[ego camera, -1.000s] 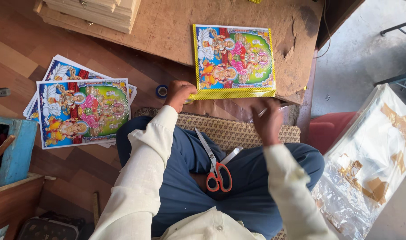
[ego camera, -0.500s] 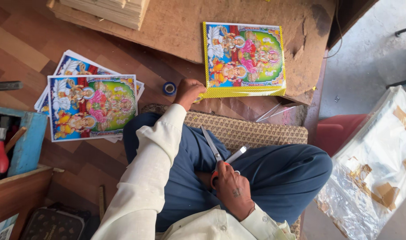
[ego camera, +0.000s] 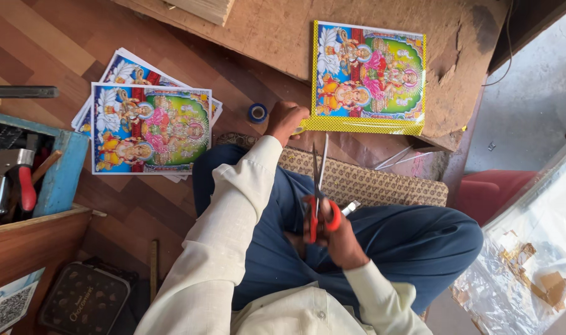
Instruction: The person assembles cardboard frames by cutting printed images, applying yellow patterned tape to the edges, and attaching them to cardboard backings. They handle scissors, tape, printed images, and cardboard pieces, stacking completed frames on the table.
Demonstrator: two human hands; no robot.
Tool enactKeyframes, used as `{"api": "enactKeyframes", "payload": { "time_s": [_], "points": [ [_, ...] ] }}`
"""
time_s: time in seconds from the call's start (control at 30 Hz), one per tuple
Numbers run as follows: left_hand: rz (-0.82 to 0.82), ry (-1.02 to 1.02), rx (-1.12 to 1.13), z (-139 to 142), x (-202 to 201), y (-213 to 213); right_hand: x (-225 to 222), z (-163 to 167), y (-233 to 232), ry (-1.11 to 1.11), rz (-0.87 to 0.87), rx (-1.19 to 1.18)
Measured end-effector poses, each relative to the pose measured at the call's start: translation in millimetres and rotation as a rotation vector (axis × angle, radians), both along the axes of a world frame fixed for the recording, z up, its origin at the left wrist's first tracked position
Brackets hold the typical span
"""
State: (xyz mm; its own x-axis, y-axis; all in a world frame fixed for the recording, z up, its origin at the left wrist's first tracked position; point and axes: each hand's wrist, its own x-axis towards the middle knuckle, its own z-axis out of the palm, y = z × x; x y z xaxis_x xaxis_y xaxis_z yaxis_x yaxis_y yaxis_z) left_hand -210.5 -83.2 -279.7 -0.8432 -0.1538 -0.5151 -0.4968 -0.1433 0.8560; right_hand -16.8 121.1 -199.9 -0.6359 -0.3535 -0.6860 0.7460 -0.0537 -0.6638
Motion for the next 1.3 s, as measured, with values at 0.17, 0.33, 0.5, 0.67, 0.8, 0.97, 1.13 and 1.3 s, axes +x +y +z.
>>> {"api": "enactKeyframes", "payload": {
  "time_s": [0.17,0.33,0.5,0.67,0.8,0.97,1.13,1.3],
  "points": [
    [-0.003,-0.027,0.012,-2.4,-3.1,1.2,-43.7,-12.7,-28.0,0.13,-0.022,0.078],
    [0.044,0.053,-0.04,-5.5,-3.1,1.8,-62.1,-22.5,-43.0,0.21,-0.04,0.115],
    [0.064,0.045,-0.048,-4.6,-2.9,2.3,-66.5,-28.1,-40.5,0.254,-0.036,0.077],
    [0.064,0.008,-0.054,4.1,-1.3,1.2,-66.2,-30.8,-39.1,0.25,-0.042,0.077],
    [0.04,-0.008,-0.054,10.6,1.1,0.4,-63.7,-34.5,-40.9,0.26,-0.07,0.096],
    [0.05,0.004,-0.029,3.9,0.2,-0.5,-59.0,-41.7,-43.4,0.279,-0.113,0.104],
    [0.065,0.195,-0.018,-11.4,-2.4,-1.0,-58.5,-45.3,-43.6,0.271,-0.134,0.062],
    [0.066,0.195,0.013,-16.9,-3.3,-1.2,-60.1,-46.2,-42.3,0.233,-0.144,0.048]
  ]
}}
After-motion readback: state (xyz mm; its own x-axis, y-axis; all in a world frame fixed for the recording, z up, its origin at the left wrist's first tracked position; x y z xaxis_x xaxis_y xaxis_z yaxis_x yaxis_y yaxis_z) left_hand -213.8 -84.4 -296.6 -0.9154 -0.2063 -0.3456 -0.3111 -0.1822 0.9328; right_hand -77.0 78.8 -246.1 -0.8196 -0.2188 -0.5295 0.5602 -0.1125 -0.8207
